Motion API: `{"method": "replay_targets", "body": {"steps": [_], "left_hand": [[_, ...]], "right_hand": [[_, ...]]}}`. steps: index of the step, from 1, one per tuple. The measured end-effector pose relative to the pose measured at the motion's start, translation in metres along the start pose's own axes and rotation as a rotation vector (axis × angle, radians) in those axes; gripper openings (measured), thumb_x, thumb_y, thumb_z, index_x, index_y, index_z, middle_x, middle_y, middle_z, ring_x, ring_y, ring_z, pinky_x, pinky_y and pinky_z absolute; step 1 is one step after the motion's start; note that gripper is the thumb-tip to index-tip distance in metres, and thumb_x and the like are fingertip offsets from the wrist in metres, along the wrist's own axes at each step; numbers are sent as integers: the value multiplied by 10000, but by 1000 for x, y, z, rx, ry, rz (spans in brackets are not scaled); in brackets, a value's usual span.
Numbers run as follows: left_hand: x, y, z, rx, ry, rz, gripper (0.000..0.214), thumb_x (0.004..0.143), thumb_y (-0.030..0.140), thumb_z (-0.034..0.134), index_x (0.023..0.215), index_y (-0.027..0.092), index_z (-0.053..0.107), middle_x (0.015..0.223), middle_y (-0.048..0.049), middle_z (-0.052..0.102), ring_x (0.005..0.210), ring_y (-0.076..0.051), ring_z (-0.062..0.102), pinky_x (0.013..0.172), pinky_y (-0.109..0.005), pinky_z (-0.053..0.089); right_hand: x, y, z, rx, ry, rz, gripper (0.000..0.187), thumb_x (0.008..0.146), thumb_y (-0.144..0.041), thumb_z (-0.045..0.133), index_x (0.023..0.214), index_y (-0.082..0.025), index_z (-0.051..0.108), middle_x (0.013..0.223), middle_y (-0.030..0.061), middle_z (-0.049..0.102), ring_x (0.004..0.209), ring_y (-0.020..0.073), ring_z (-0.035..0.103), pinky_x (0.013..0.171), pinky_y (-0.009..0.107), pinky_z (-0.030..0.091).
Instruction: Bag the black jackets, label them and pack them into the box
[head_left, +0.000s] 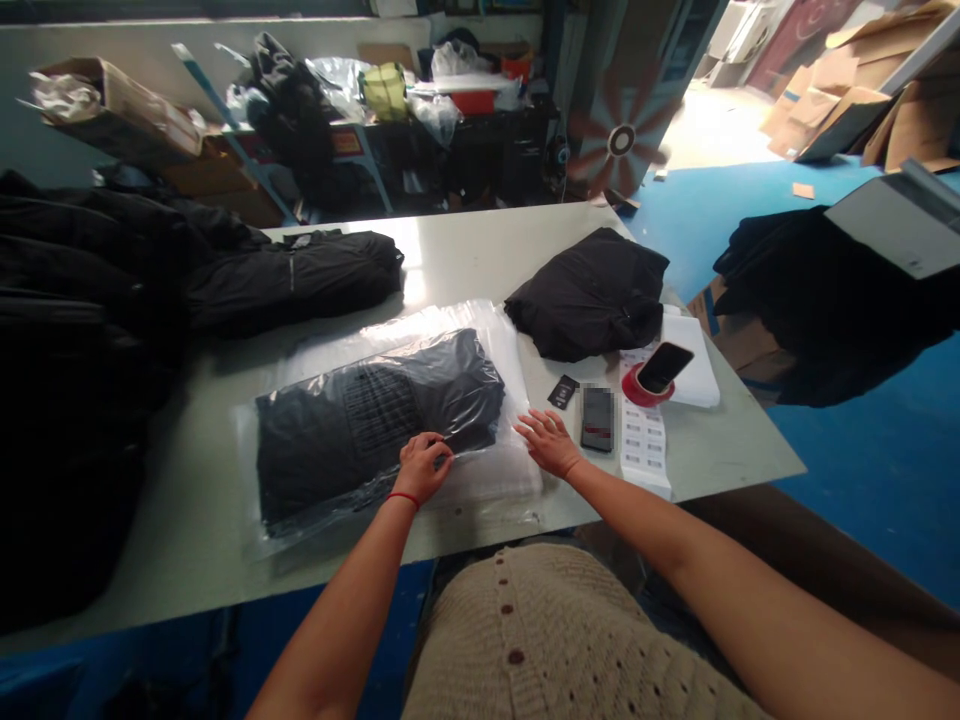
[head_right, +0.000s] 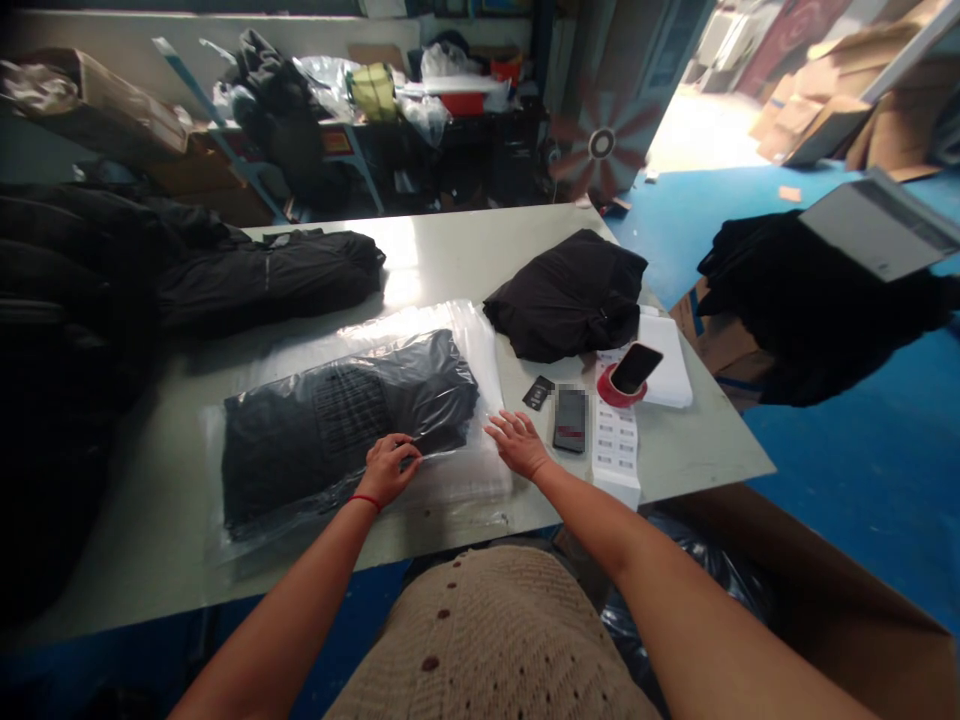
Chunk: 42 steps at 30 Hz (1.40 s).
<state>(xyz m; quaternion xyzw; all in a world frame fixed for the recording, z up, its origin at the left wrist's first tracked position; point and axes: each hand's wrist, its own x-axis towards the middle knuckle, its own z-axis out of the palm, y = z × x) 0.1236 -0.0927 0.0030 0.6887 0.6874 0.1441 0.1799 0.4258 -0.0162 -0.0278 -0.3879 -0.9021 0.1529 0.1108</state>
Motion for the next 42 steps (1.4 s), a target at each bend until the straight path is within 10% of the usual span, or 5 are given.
{"method": "replay_targets", "body": {"steps": [4, 14, 26, 34, 42], "left_hand": [[0, 0, 0, -3, -21, -12, 148, 805, 349, 607, 814, 256, 722, 1119, -66, 615, 1083, -250, 506, 950, -423, 376], [14, 5, 3, -57, -103, -168, 214, 823, 394, 580, 768, 209, 671, 1042, -66, 610, 1009, -233, 533, 852, -389, 399], [21, 12, 12, 43, -29, -337, 271, 756, 458, 654, 825, 205, 587, 916, -49, 615, 934, -242, 557, 802, -356, 400], [20, -12, 14, -219, -24, -279, 345, 773, 305, 607, 1106, 224, 570, 932, -28, 663, 942, -212, 603, 858, -376, 440], [8, -14, 8, -67, 151, -122, 237, 814, 278, 565, 1019, 182, 636, 1026, -109, 616, 1017, -256, 546, 954, -422, 431]], "right_hand": [[6, 22, -7, 54, -39, -77, 192, 905, -269, 535, 968, -273, 716, 1353, 41, 568, 1370, 268, 347, 1117, 486, 238], [34, 42, -6, 175, -153, 132, 307, 906, -352, 542, 700, -258, 749, 1136, 45, 663, 1277, 280, 423, 1057, 487, 255], [46, 21, -5, -3, -47, 561, 433, 757, -609, 666, 950, -224, 704, 1029, 93, 636, 1001, 267, 491, 901, 377, 318], [62, 23, -8, 127, -261, 453, 277, 829, -482, 626, 884, -234, 735, 1000, 76, 643, 1030, 256, 526, 865, 352, 350], [67, 23, 1, 940, -172, 608, 121, 872, -308, 572, 833, -205, 522, 638, -24, 624, 596, 137, 589, 592, 241, 428]]}}
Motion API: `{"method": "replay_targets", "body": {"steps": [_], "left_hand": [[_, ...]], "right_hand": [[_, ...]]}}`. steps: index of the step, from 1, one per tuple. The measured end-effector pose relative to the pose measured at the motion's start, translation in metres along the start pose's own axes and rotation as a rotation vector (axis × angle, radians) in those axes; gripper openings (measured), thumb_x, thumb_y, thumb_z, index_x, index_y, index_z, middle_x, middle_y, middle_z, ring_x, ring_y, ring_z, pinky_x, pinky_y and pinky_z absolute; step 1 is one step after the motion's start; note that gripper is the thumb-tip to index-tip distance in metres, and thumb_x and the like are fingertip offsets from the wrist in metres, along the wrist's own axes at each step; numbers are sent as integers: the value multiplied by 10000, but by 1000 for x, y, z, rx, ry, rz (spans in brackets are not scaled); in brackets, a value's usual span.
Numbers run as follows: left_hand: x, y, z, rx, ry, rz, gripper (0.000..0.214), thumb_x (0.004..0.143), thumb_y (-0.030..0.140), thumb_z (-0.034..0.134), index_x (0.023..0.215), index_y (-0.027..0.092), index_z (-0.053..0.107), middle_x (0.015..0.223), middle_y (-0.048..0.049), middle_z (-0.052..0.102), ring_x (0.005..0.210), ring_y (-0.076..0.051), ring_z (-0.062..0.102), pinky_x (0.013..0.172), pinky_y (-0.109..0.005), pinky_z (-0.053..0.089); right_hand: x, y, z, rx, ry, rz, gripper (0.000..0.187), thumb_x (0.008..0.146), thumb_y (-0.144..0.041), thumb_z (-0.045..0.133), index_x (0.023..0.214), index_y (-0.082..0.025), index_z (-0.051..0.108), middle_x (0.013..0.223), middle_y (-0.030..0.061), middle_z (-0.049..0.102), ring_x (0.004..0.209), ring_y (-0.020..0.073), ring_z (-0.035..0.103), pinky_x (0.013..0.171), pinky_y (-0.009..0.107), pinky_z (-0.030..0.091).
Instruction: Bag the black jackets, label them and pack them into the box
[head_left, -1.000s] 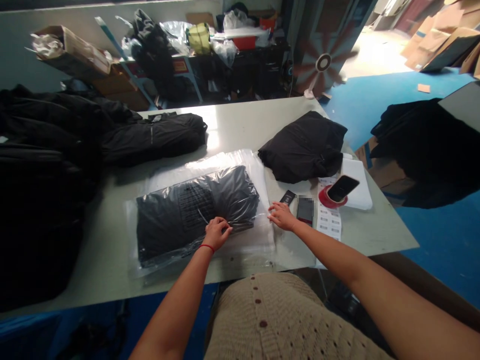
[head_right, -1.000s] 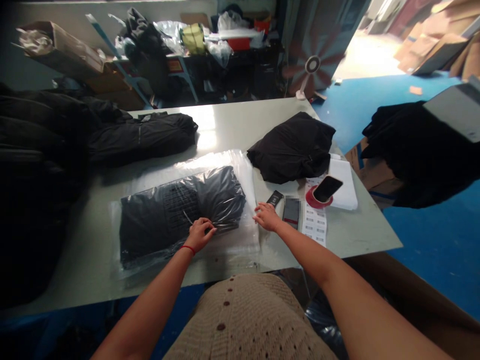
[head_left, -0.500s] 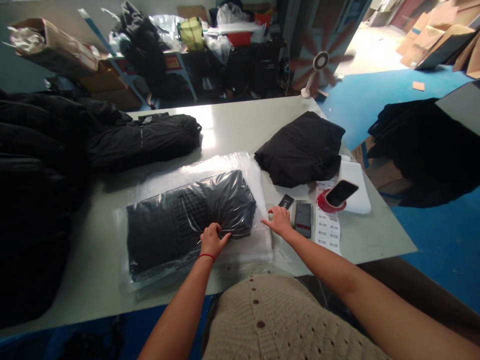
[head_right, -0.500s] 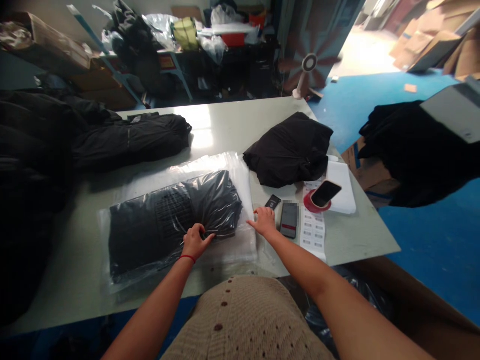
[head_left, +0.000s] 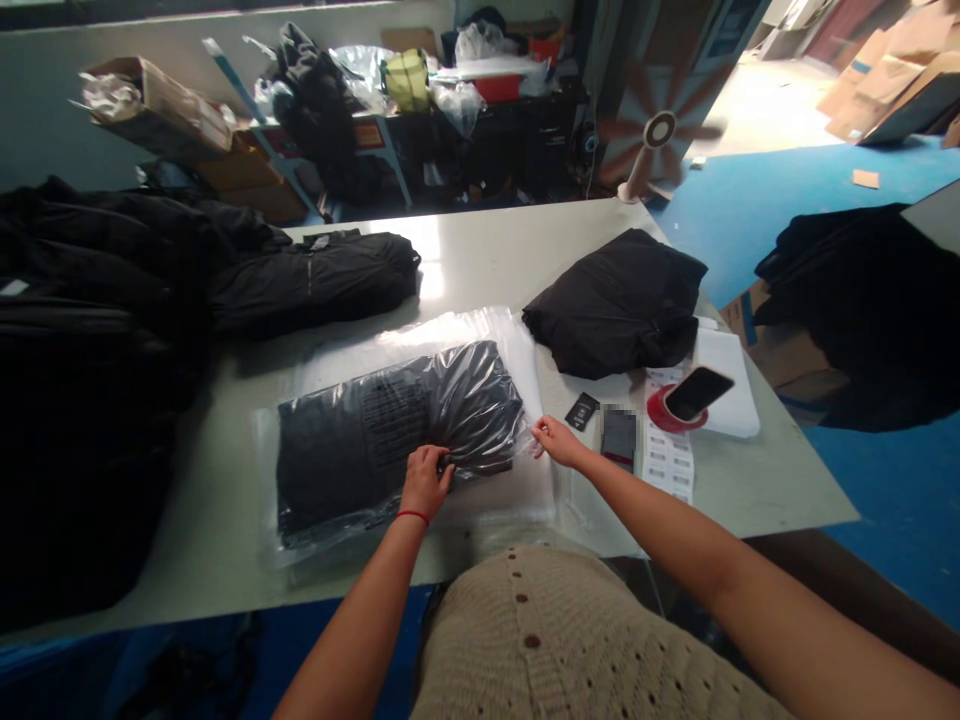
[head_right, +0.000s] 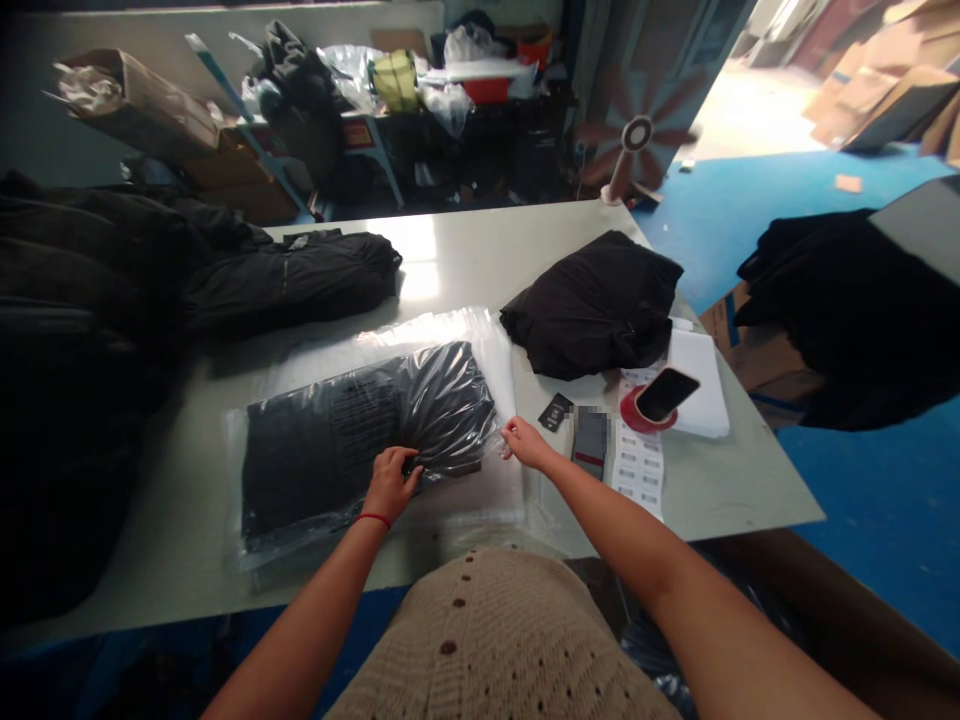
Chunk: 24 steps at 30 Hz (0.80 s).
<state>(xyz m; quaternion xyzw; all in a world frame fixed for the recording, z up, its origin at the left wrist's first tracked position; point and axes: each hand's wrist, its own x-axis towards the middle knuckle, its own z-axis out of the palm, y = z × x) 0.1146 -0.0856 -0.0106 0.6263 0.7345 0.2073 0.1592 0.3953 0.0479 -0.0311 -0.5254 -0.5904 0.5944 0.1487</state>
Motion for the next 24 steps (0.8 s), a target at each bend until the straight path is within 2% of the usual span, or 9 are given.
{"method": "replay_targets", "body": {"steps": [4, 7, 11, 13, 15, 17, 20, 22, 24], "left_hand": [[1, 10, 8, 123, 20, -68, 219, 821, 254, 548, 1004, 184, 646, 1046, -119, 603, 1022, -269, 530, 944, -420, 434], [5, 13, 10, 106, 6, -100, 255, 808, 189, 513, 1026, 179, 644, 1034, -111, 624, 990, -255, 554, 924, -400, 448], [1, 22, 5, 74, 51, -23, 363, 850, 279, 496, 1186, 195, 605, 1187, -114, 615, 1144, -251, 535, 1024, -414, 391], [-5, 32, 5, 117, 44, 33, 589, 807, 431, 586, 1342, 197, 509, 1372, -137, 517, 1301, -283, 431, 1116, -463, 286], [-9, 45, 8, 171, 30, 6, 894, 687, 530, 697, 1450, 185, 386, 1511, -172, 357, 1408, -337, 284, 1155, -546, 160], [-7, 56, 11, 181, 31, -90, 982, 647, 512, 736, 1487, 205, 329, 1564, -176, 257, 1449, -366, 182, 1142, -620, 89], [12, 61, 7, -12, 51, -244, 706, 754, 348, 661, 1421, 250, 449, 1503, -132, 404, 1418, -334, 294, 1142, -604, 147], [32, 55, -3, -305, 118, -354, 499, 784, 278, 619, 1278, 206, 599, 1335, -128, 590, 1305, -316, 469, 1132, -542, 254], [53, 46, -19, -595, 231, -448, 371, 801, 300, 606, 1135, 154, 674, 1169, -125, 686, 1179, -296, 578, 1089, -486, 360]], "right_hand": [[0, -3, 12, 431, -44, 296, 177, 823, -269, 661, 811, -201, 498, 586, -34, 605, 458, 88, 532, 448, 187, 346], [-4, -8, 15, 605, -158, 383, 222, 818, -282, 673, 736, -190, 488, 546, -46, 551, 429, 55, 472, 422, 161, 316], [-13, -19, 16, 684, -216, 376, 288, 800, -314, 686, 693, -195, 446, 486, -98, 422, 398, 29, 360, 406, 138, 265], [-17, -28, 21, 732, -243, 351, 316, 799, -341, 683, 676, -197, 430, 476, -110, 373, 395, 26, 316, 399, 138, 239], [-21, -40, 28, 787, -269, 283, 348, 782, -379, 697, 661, -200, 424, 478, -110, 355, 397, 30, 292, 392, 150, 218], [-24, -54, 37, 821, -267, 178, 378, 747, -414, 731, 654, -201, 434, 490, -103, 368, 408, 38, 297, 394, 166, 220], [-28, -79, 46, 849, -213, 45, 380, 726, -469, 747, 683, -202, 480, 531, -82, 446, 455, 58, 395, 446, 182, 310], [-29, -93, 48, 856, -195, 24, 360, 779, -536, 674, 754, -204, 540, 613, -44, 552, 552, 90, 522, 527, 203, 391], [-29, -100, 48, 822, -194, 48, 394, 862, -594, 528, 868, -206, 599, 762, 10, 649, 719, 133, 623, 627, 233, 446]]}}
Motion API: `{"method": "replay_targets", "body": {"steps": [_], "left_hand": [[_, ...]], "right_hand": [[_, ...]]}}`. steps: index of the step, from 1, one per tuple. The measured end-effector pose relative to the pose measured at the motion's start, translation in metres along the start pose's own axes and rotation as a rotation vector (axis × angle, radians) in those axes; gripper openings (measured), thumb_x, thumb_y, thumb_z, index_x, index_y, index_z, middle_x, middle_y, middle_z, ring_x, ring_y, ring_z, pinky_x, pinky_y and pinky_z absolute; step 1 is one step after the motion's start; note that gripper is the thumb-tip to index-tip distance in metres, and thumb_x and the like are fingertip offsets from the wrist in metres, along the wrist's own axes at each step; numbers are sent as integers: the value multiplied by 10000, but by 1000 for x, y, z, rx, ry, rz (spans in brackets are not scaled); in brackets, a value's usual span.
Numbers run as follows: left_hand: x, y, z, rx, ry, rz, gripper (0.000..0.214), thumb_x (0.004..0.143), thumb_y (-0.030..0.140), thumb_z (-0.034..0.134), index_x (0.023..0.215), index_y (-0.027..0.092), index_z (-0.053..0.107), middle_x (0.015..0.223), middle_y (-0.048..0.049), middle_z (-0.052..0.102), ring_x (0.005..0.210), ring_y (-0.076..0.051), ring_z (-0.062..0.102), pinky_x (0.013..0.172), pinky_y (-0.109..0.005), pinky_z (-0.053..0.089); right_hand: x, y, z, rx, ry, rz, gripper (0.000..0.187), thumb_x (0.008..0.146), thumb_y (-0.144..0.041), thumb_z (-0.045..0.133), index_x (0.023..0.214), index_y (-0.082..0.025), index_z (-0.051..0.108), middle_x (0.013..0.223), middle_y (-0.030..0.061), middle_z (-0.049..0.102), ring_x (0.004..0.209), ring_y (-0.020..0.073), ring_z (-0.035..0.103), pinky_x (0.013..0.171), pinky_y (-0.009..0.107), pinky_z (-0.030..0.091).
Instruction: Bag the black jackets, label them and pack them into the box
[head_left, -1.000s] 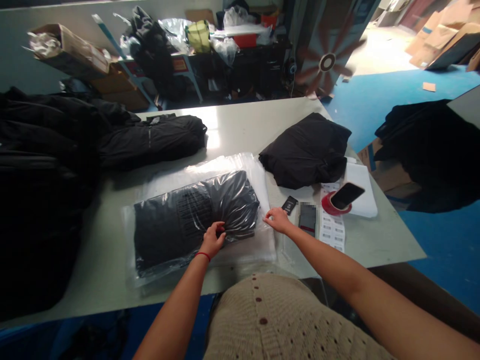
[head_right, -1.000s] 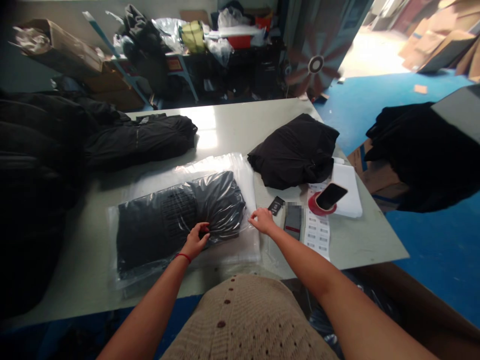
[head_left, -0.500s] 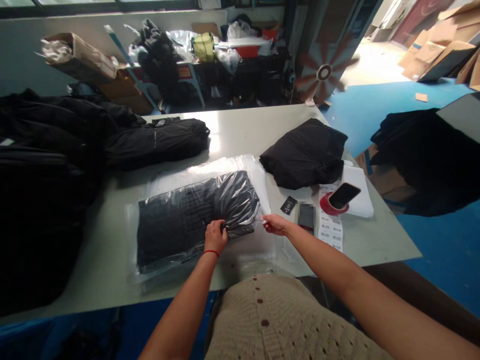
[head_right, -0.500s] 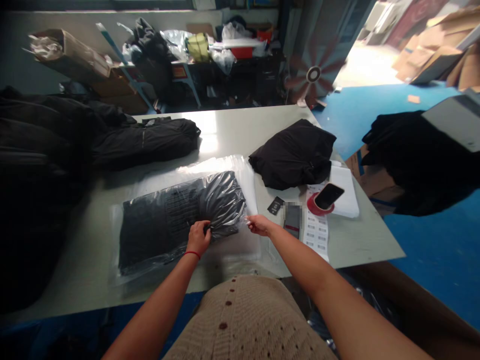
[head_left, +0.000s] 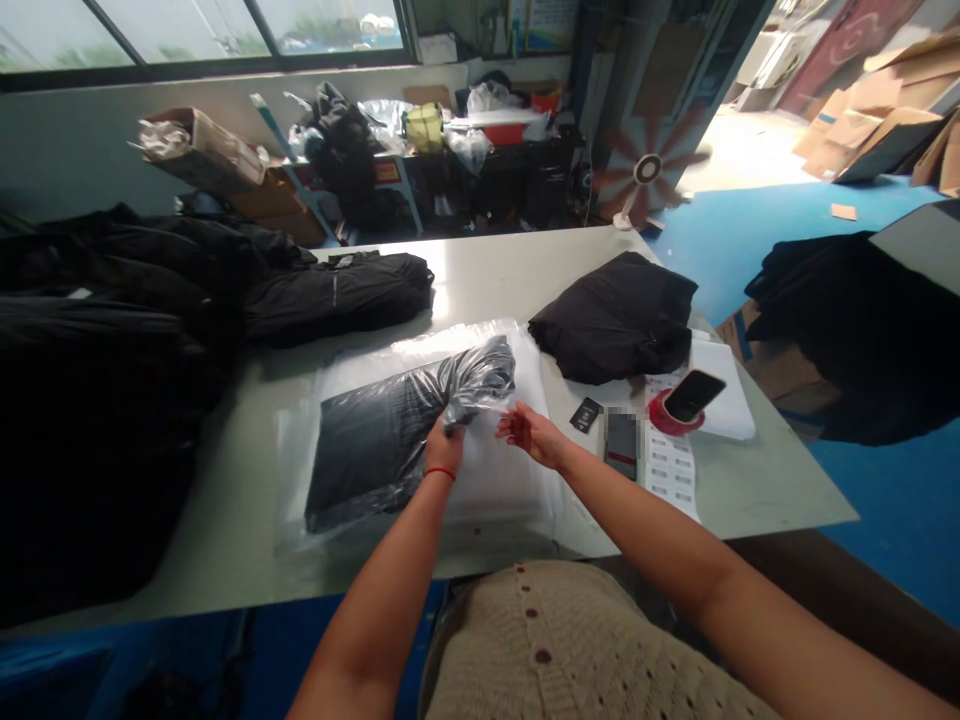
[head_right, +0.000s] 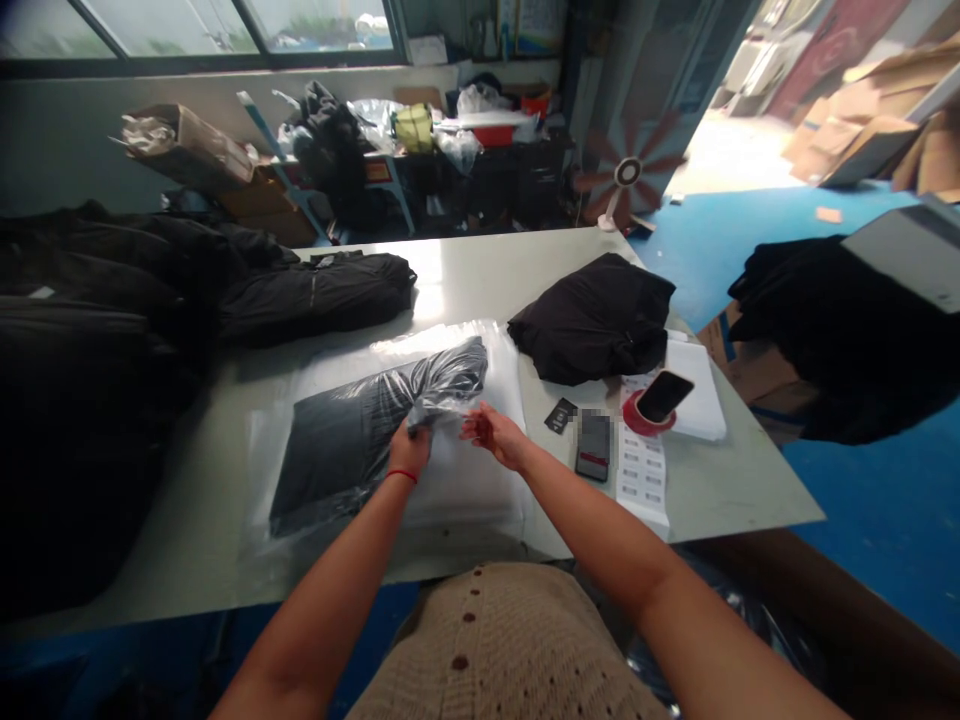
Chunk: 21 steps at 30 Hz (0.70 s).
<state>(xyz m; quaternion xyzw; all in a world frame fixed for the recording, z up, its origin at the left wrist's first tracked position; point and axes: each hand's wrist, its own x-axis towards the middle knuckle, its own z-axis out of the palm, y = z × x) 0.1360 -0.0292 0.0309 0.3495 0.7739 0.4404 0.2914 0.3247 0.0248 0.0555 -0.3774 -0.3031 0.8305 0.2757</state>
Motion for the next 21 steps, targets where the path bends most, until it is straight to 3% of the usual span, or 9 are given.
{"method": "replay_targets", "body": {"steps": [3, 6, 9, 12, 14, 16, 19, 21], "left_hand": [[28, 18, -23, -375, 65, -108, 382, 835, 390, 579, 1127, 157, 659, 1112, -94, 707, 1093, -247, 632, 1025, -439, 451], [37, 40, -49, -828, -50, -204, 440, 840, 463, 576, 1150, 158, 644, 1119, -94, 704, 1078, -241, 644, 1011, -449, 470], [34, 61, -77, -1078, -156, -80, 460, 869, 495, 526, 1152, 154, 649, 1165, -97, 691, 1158, -245, 601, 1057, -454, 431], [30, 64, -104, -1175, -100, 80, 447, 895, 486, 477, 1176, 181, 642, 1194, -66, 683, 1231, -226, 547, 1094, -436, 390], [29, 49, -118, -1157, -38, 123, 453, 898, 503, 446, 1188, 213, 637, 1199, -41, 682, 1249, -214, 531, 1101, -421, 383], [27, 22, -127, -1072, 12, 120, 492, 892, 546, 403, 1206, 239, 626, 1197, -32, 682, 1252, -215, 528, 1090, -413, 399], [17, -31, -132, -783, 110, 24, 623, 892, 606, 243, 1255, 233, 586, 1143, -67, 695, 1216, -242, 557, 1018, -427, 468], [5, -67, -133, -392, 186, -136, 591, 901, 527, 223, 1297, 226, 542, 1087, -86, 700, 1133, -262, 612, 936, -447, 518]], "right_hand": [[0, 4, -2, -60, 46, 67, 481, 932, -598, 357, 1003, -202, 620, 977, 71, 688, 923, 171, 652, 756, 278, 480], [2, 20, -8, -80, 112, 178, 492, 926, -601, 370, 1041, -180, 595, 1096, 122, 666, 983, 188, 648, 808, 301, 497], [5, 39, -8, -95, 175, 277, 595, 885, -675, 387, 1145, -163, 542, 1149, 164, 635, 987, 199, 652, 815, 314, 516], [10, 50, -3, -147, 172, 300, 768, 839, -777, 305, 1262, -161, 481, 1129, 172, 639, 958, 212, 665, 796, 344, 534], [13, 52, 1, -163, 133, 206, 792, 828, -798, 265, 1261, -178, 503, 1101, 149, 661, 939, 219, 673, 767, 353, 546], [14, 51, 0, -139, 152, 32, 725, 830, -767, 343, 1218, -190, 547, 1091, 121, 682, 945, 225, 672, 759, 351, 554], [11, 51, -15, -206, 389, -192, 611, 791, -651, 572, 1180, -180, 578, 1122, 105, 691, 1011, 235, 656, 838, 352, 546], [6, 55, -30, -434, 571, -178, 612, 750, -609, 652, 1171, -169, 593, 1143, 126, 685, 1073, 265, 630, 915, 385, 515]]}}
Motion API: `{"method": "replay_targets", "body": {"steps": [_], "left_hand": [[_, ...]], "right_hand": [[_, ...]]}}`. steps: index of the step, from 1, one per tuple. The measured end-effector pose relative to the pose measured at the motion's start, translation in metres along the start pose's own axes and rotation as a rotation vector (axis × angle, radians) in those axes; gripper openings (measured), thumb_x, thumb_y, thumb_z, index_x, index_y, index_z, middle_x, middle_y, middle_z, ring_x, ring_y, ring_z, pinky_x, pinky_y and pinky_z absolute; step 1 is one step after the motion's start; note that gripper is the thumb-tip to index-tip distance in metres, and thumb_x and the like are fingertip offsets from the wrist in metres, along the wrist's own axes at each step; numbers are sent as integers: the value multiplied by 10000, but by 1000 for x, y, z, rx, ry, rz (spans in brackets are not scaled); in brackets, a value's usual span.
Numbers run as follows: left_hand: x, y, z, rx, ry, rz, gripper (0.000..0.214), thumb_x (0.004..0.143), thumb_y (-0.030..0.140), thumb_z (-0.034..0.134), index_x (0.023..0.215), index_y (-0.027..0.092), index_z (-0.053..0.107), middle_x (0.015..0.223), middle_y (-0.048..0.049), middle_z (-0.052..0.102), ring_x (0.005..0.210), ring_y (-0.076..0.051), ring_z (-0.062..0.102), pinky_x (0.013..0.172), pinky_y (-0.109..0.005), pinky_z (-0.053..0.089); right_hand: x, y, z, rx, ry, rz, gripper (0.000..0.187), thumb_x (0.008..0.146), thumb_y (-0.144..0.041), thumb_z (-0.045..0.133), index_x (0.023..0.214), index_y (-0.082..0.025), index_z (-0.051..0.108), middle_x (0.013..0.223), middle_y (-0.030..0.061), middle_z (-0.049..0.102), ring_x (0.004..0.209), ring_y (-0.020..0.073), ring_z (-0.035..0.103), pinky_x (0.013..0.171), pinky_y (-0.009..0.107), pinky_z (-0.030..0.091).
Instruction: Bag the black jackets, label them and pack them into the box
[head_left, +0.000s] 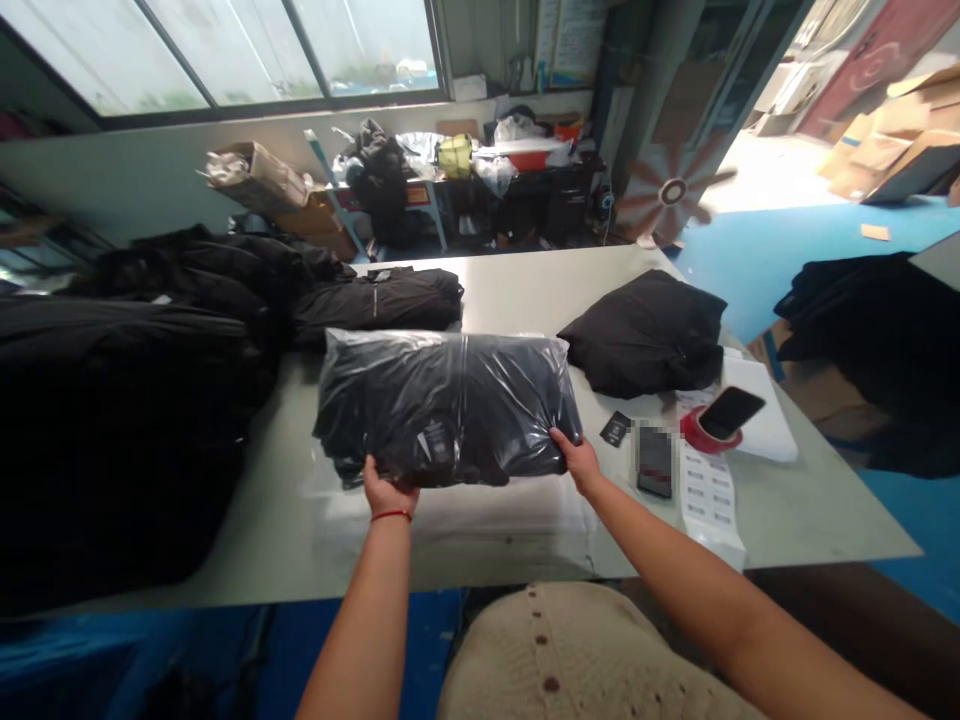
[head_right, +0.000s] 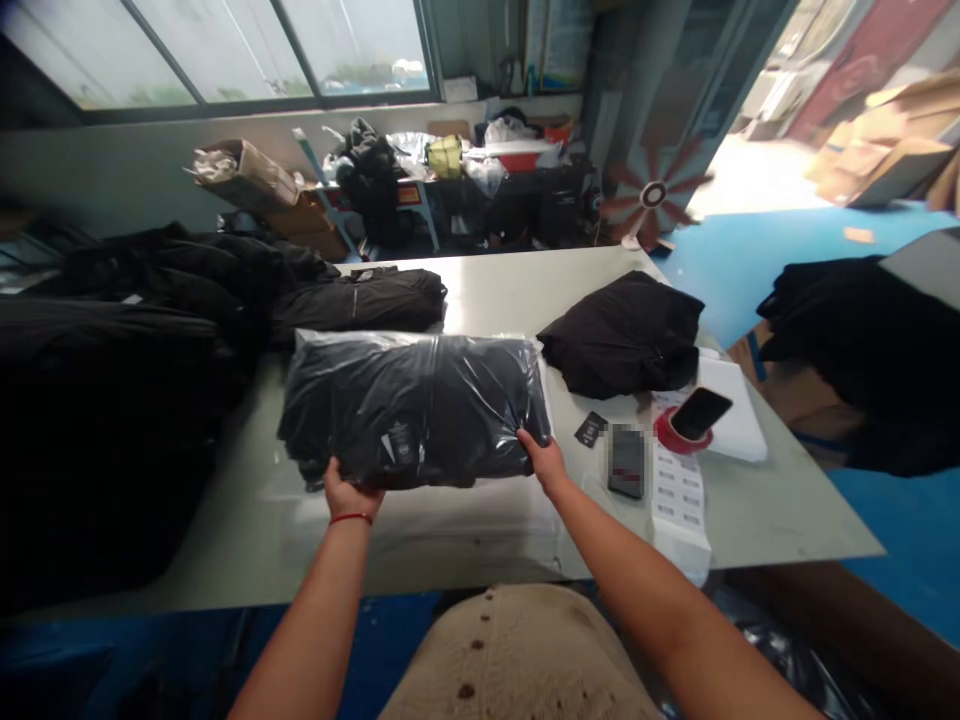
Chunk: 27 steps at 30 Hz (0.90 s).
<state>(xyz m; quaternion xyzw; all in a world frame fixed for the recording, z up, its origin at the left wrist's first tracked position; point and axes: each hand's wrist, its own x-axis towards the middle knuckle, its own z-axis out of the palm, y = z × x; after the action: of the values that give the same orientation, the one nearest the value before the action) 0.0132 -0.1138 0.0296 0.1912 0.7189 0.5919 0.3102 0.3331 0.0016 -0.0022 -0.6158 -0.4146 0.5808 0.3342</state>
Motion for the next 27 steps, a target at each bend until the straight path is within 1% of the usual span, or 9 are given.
{"method": "replay_targets", "body": {"steps": [1, 3, 5, 8, 11, 14, 16, 22, 27], "left_hand": [[-4, -14, -8, 213, 49, -55, 554, 886, 491, 276, 1311, 236, 523, 1076, -87, 696, 1080, -274, 637, 897, -453, 533], [-9, -35, -23, 317, 98, -97, 582, 833, 422, 409, 1369, 204, 458, 1157, -149, 649, 1087, -352, 621, 898, -535, 500], [-9, -41, -31, 491, 271, -92, 640, 829, 376, 418, 1434, 174, 363, 1301, -214, 547, 1199, -408, 534, 962, -615, 418], [7, -27, -23, 792, 415, 147, 627, 863, 383, 409, 1449, 167, 355, 1443, -222, 422, 1353, -385, 374, 1076, -622, 292], [34, -2, 6, 1020, 148, 408, 576, 893, 416, 419, 1430, 209, 425, 1494, -164, 400, 1421, -333, 272, 1134, -605, 179], [58, 12, 31, 1224, -92, 409, 623, 900, 509, 410, 1468, 255, 380, 1563, -116, 299, 1467, -331, 127, 1126, -657, 42], [70, 10, 36, 1309, -186, 340, 697, 875, 598, 414, 1492, 287, 325, 1594, -95, 217, 1473, -354, 54, 1096, -699, -5], [81, -23, 29, 1375, -224, 296, 751, 867, 668, 358, 1518, 319, 222, 1615, -79, 128, 1471, -373, -7, 1061, -741, 12], [80, -31, 32, 1412, -226, 300, 745, 875, 650, 362, 1521, 316, 205, 1616, -80, 130, 1470, -377, -24, 1060, -745, 8]], "right_hand": [[1, 6, -7, -166, 52, 15, 636, 735, -611, 664, 1182, -165, 594, 1165, 148, 672, 1111, 291, 609, 946, 418, 492], [1, 17, -15, -470, 165, 3, 741, 719, -638, 656, 1255, -137, 556, 1260, 217, 602, 1207, 355, 532, 995, 500, 430], [3, 23, -15, -668, 305, -130, 871, 738, -658, 613, 1378, -93, 441, 1400, 272, 458, 1324, 398, 395, 1047, 564, 340], [10, 13, 5, -894, 314, -416, 877, 826, -646, 498, 1491, -115, 284, 1549, 219, 246, 1444, 378, 150, 1127, 583, 163], [26, -11, 35, -1099, 95, -571, 768, 878, -636, 419, 1521, -251, 248, 1612, 83, 124, 1471, 334, -27, 1145, 582, 15], [42, -27, 59, -1212, -51, -596, 758, 868, -675, 411, 1518, -321, 245, 1622, 29, 74, 1465, 340, -96, 1118, 620, -65], [49, -27, 67, -1259, -108, -561, 766, 859, -702, 400, 1515, -340, 242, 1621, 27, 82, 1464, 349, -90, 1093, 655, -88], [51, -8, 72, -1302, -133, -536, 761, 858, -705, 399, 1513, -361, 224, 1619, 23, 99, 1467, 349, -56, 1084, 678, -71], [52, -3, 78, -1337, -93, -544, 753, 862, -695, 403, 1513, -355, 234, 1617, 30, 108, 1466, 355, -47, 1088, 678, -62]]}}
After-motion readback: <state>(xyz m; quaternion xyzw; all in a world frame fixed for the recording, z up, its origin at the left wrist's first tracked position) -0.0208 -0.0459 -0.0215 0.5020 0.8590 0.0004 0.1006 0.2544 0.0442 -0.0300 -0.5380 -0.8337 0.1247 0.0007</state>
